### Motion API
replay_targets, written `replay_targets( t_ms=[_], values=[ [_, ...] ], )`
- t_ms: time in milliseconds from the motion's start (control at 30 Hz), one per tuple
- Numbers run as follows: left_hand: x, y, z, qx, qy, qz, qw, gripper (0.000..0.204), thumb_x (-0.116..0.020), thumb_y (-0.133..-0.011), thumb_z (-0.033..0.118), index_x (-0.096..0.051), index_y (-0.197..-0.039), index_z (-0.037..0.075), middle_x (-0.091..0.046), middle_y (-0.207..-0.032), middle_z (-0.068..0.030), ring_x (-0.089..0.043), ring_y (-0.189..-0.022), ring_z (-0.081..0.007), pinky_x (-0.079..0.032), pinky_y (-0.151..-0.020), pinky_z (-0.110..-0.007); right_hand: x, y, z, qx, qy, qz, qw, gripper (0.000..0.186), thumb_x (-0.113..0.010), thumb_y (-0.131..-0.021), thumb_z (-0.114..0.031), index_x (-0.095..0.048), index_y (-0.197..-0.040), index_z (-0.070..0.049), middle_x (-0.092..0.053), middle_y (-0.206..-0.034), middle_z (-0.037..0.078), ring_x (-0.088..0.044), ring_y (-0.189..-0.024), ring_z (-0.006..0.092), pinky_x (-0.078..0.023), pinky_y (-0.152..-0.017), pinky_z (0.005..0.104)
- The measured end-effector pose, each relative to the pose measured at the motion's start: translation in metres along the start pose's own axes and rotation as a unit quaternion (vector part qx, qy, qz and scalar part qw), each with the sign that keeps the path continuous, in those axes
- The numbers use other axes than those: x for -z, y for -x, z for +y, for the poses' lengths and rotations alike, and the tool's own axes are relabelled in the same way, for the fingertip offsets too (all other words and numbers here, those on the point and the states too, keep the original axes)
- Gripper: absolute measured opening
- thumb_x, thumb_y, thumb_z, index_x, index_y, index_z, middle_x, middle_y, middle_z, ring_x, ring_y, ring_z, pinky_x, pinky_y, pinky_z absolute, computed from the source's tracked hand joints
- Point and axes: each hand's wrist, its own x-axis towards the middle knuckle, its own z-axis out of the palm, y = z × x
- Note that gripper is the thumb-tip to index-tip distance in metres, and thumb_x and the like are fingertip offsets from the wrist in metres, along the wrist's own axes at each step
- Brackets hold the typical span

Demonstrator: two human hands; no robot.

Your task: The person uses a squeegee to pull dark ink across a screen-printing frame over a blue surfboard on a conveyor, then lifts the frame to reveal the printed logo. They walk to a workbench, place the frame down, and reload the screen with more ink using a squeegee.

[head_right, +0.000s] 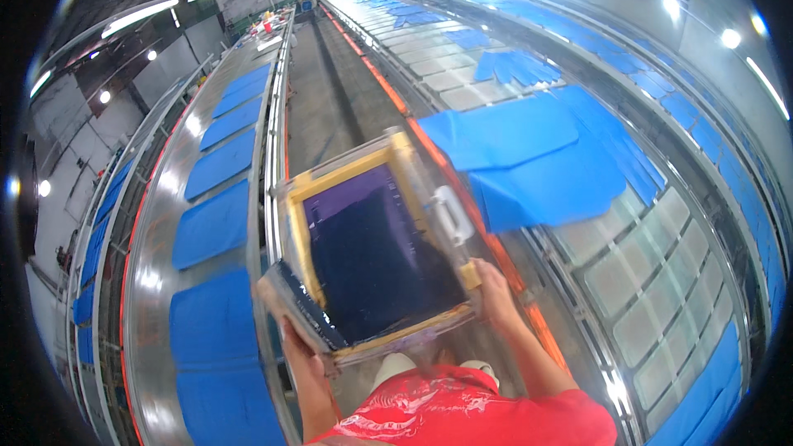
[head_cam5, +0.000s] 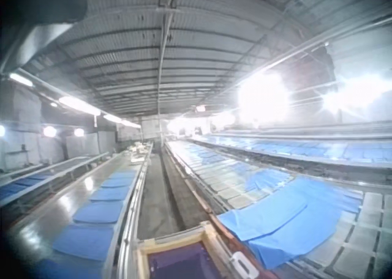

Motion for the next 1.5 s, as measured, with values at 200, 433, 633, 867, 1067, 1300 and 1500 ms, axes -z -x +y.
replay_targets(
  t_ms=[200,433,633,867,1067,1300,1500],
  values=[
    [-0.012,-0.129,0.018,-0.063,0.012,0.029,0.998,0.062,-0.054,-0.099,0.047,-0.047,-0.136,-0.003,-0.058,-0.129,-0.0129,-0.059,-0.114,-0.0243,-0.046,-0.099,-0.034,-0.12,-0.152,-0.025,0.003,0.017,-0.154,0.988,0.05,-0.044,-0.104,-0.041,-0.053,-0.135,-0.002,-0.059,-0.124,0.007,-0.054,-0.113,0.0132,-0.043,-0.098,0.0284],
    [-0.077,-0.323,0.035,-0.07,-0.006,0.062,0.996,0.065,-0.054,-0.099,0.048,-0.048,-0.134,-0.006,-0.055,-0.133,-0.0138,-0.055,-0.118,-0.0243,-0.043,-0.102,-0.034,-0.22,-0.313,-0.057,-0.012,0.046,-0.127,0.991,0.048,-0.043,-0.105,-0.039,-0.055,-0.134,-0.003,-0.061,-0.118,0.006,-0.055,-0.106,0.0111,-0.046,-0.091,0.0261],
    [-0.181,-0.46,0.048,-0.006,-0.055,0.027,0.998,0.054,-0.052,-0.101,0.044,-0.056,-0.125,-0.004,-0.062,-0.121,-0.0123,-0.06,-0.11,-0.0211,-0.047,-0.095,-0.033,-0.239,-0.41,-0.063,0.028,-0.007,0.011,1.0,0.045,-0.046,-0.104,-0.036,-0.058,-0.13,-0.002,-0.065,-0.113,0.006,-0.061,-0.102,0.0128,-0.048,-0.09,0.0276],
    [-0.295,-0.644,0.019,0.042,-0.043,-0.098,0.993,0.04,-0.057,-0.1,0.037,-0.063,-0.112,-0.001,-0.068,-0.105,-0.008,-0.065,-0.092,-0.016,-0.052,-0.082,-0.029,-0.269,-0.557,-0.053,0.047,-0.12,0.088,0.988,0.045,-0.048,-0.102,-0.038,-0.059,-0.124,0.001,-0.066,-0.113,0.012,-0.064,-0.103,0.0195,-0.049,-0.09,0.0339],
    [-0.378,-0.781,0.007,0.049,-0.116,-0.055,0.991,0.039,-0.067,-0.092,0.044,-0.066,-0.096,0.005,-0.064,-0.09,-0.0006,-0.058,-0.077,-0.0078,-0.047,-0.067,-0.023,-0.317,-0.744,-0.104,0.046,-0.11,-0.013,0.993,0.045,-0.046,-0.104,-0.036,-0.058,-0.123,0.003,-0.068,-0.111,0.01,-0.065,-0.1,0.0167,-0.05,-0.09,0.0308],
    [-0.409,-0.921,0.021,-0.009,-0.074,0.033,0.997,0.048,-0.063,-0.095,0.043,-0.063,-0.113,-0.002,-0.068,-0.099,-0.0068,-0.066,-0.086,-0.0134,-0.053,-0.077,-0.027,-0.428,-0.936,-0.127,-0.016,-0.002,-0.026,1.0,0.048,-0.05,-0.102,-0.035,-0.056,-0.133,0.002,-0.06,-0.125,0.009,-0.054,-0.116,0.0165,-0.041,-0.1,0.0303],
    [-0.45,-1.076,0.016,-0.001,-0.082,0.086,0.993,0.048,-0.06,-0.098,0.037,-0.059,-0.117,-0.006,-0.067,-0.102,-0.0105,-0.066,-0.088,-0.0173,-0.054,-0.077,-0.031,-0.525,-1.11,-0.144,-0.035,0.045,-0.09,0.994,0.051,-0.051,-0.102,-0.036,-0.054,-0.135,0.002,-0.058,-0.128,0.009,-0.053,-0.119,0.0165,-0.039,-0.103,0.0306]
  ],
)
